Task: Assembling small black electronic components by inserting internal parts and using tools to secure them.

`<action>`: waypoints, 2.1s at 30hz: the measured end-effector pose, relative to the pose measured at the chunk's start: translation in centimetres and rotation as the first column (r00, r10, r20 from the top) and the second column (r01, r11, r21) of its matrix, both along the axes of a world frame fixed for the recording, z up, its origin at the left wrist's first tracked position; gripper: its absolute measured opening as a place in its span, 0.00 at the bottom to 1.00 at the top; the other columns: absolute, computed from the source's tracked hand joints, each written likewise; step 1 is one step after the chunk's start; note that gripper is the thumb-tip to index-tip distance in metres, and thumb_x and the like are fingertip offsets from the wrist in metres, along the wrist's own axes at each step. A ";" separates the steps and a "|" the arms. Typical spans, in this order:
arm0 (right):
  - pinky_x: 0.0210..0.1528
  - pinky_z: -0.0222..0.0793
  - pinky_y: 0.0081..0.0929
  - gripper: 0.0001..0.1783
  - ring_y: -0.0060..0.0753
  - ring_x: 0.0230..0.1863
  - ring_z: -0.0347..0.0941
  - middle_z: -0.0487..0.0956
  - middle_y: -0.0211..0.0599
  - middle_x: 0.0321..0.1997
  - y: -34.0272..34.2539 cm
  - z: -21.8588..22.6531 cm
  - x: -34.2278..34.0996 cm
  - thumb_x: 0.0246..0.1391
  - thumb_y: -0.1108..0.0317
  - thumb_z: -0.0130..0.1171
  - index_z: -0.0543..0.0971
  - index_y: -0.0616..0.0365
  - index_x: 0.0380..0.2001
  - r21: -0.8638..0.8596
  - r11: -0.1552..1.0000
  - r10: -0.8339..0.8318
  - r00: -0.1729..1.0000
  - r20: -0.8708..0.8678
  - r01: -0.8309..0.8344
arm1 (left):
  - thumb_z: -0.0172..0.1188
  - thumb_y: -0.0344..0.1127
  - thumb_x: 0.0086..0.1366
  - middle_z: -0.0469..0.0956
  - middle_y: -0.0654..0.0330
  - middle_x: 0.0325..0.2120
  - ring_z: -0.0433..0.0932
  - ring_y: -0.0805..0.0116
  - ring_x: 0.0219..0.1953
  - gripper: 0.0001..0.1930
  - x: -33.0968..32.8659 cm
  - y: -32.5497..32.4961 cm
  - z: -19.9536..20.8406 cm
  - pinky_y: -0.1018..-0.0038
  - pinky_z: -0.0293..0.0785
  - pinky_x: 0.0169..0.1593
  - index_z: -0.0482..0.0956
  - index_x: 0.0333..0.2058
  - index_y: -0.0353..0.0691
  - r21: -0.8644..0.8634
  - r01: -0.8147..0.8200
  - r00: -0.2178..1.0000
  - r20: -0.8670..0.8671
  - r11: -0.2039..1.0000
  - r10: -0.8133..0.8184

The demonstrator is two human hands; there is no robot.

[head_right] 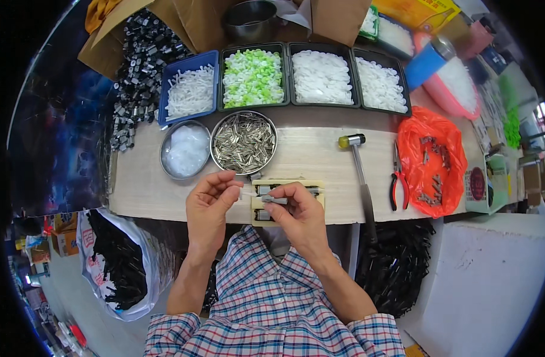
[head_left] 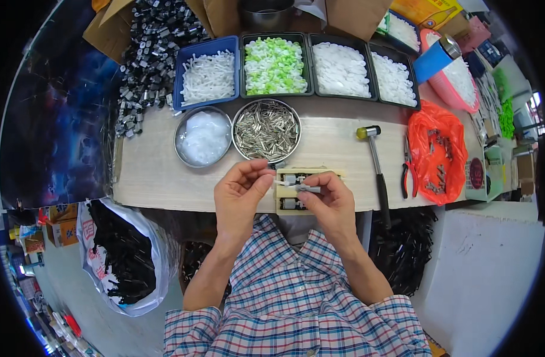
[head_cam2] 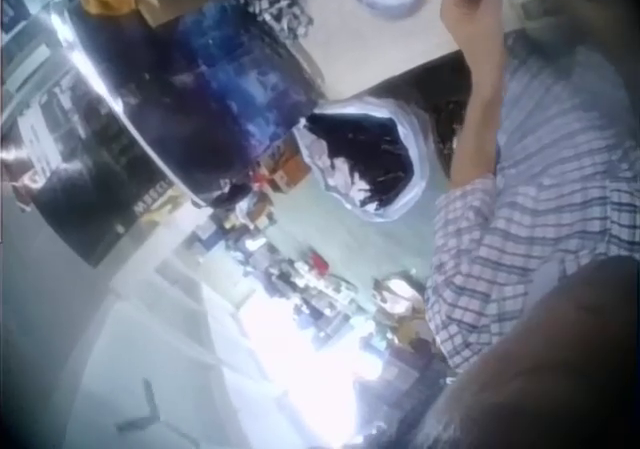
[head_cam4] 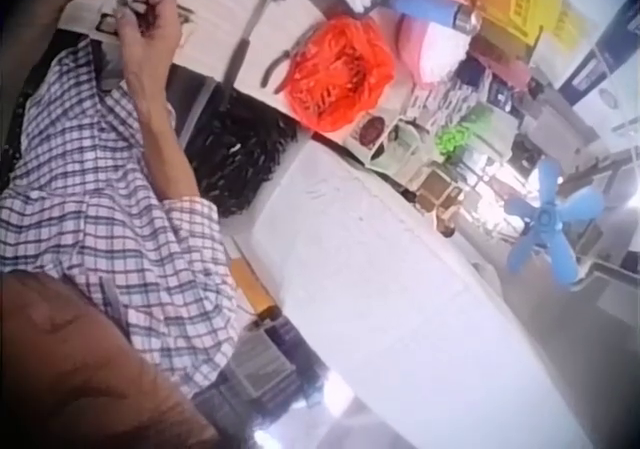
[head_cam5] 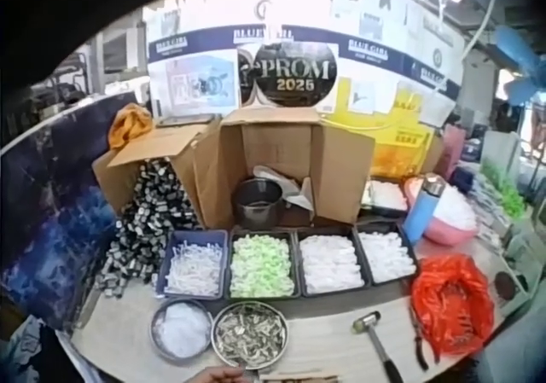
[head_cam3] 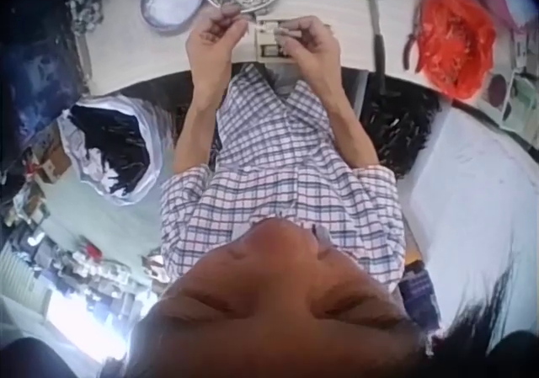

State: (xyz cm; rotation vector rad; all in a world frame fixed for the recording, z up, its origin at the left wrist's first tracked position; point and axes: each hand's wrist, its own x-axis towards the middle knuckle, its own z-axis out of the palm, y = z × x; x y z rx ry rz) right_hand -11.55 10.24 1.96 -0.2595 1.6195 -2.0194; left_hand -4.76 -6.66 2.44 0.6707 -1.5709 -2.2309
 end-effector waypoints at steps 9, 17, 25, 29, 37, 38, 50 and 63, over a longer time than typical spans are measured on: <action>0.51 0.73 0.20 0.09 0.21 0.47 0.76 0.79 0.36 0.47 0.8 -0.1 -0.4 0.59 0.81 0.60 0.75 0.63 0.43 -0.005 1.000 -0.030 0.997 -0.067 0.030 | 0.65 0.23 0.65 0.83 0.57 0.40 0.80 0.75 0.43 0.14 -0.4 1.1 -0.2 0.79 0.76 0.51 0.79 0.49 0.31 0.056 0.003 0.999 -0.034 0.998 -0.001; 0.49 0.73 0.23 0.11 0.25 0.46 0.77 0.80 0.38 0.44 1.3 1.1 -1.1 0.60 0.80 0.57 0.76 0.65 0.46 0.295 0.953 0.141 0.965 -0.219 -0.072 | 0.64 0.23 0.65 0.83 0.57 0.40 0.80 0.74 0.43 0.13 -0.8 1.1 0.2 0.79 0.74 0.51 0.79 0.49 0.32 0.041 -0.003 0.997 -0.074 0.999 0.006; 0.36 0.68 0.26 0.13 0.31 0.33 0.73 0.76 0.39 0.34 1.6 2.5 -1.7 0.60 0.74 0.61 0.82 0.66 0.47 0.484 0.872 0.331 0.815 -0.475 -0.072 | 0.64 0.21 0.65 0.83 0.57 0.40 0.80 0.74 0.43 0.14 -0.7 1.1 0.2 0.79 0.75 0.52 0.79 0.49 0.32 -0.004 0.040 0.997 -0.067 0.999 -0.040; 0.34 0.67 0.26 0.13 0.31 0.32 0.72 0.75 0.39 0.33 1.7 2.7 -1.9 0.59 0.73 0.61 0.82 0.66 0.46 0.500 0.861 0.363 0.807 -0.467 -0.098 | 0.65 0.21 0.64 0.83 0.58 0.40 0.81 0.74 0.42 0.14 -0.6 1.1 0.2 0.79 0.76 0.50 0.79 0.48 0.32 -0.025 0.066 0.995 -0.068 0.998 -0.067; 0.38 0.70 0.22 0.12 0.26 0.35 0.74 0.78 0.36 0.36 2.9 2.1 -2.6 0.56 0.76 0.65 0.81 0.66 0.44 0.444 0.891 0.338 0.795 -0.504 -0.098 | 0.67 0.26 0.65 0.85 0.60 0.33 0.82 0.77 0.35 0.10 -0.3 -0.5 0.5 0.80 0.78 0.41 0.84 0.44 0.30 -0.159 0.301 0.946 0.175 0.940 -0.273; 0.40 0.71 0.21 0.11 0.24 0.36 0.75 0.79 0.34 0.36 3.3 2.3 -2.7 0.55 0.76 0.66 0.81 0.65 0.43 0.431 0.890 0.334 0.855 -0.396 -0.148 | 0.67 0.26 0.65 0.85 0.60 0.33 0.82 0.77 0.35 0.10 -0.3 -0.7 0.7 0.80 0.78 0.41 0.84 0.44 0.30 -0.158 0.302 0.945 0.177 0.940 -0.274; 0.39 0.72 0.18 0.06 0.18 0.34 0.76 0.82 0.31 0.32 7.2 0.2 -0.4 0.60 0.74 0.65 0.81 0.65 0.38 0.387 0.921 0.009 0.988 -0.157 0.053 | 0.62 0.26 0.67 0.82 0.57 0.31 0.81 0.70 0.29 0.07 -0.2 2.5 0.5 0.77 0.75 0.32 0.83 0.41 0.32 -0.763 0.170 0.984 0.097 0.623 -0.149; 0.36 0.69 0.17 0.05 0.17 0.32 0.73 0.79 0.28 0.30 7.5 -0.4 -1.0 0.58 0.76 0.64 0.81 0.65 0.37 0.546 0.833 0.121 0.933 -0.340 0.091 | 0.71 0.24 0.51 0.77 0.58 0.33 0.76 0.57 0.38 0.10 -0.8 5.0 -1.8 0.65 0.74 0.40 0.84 0.34 0.37 -0.920 0.164 0.942 0.038 0.357 -0.333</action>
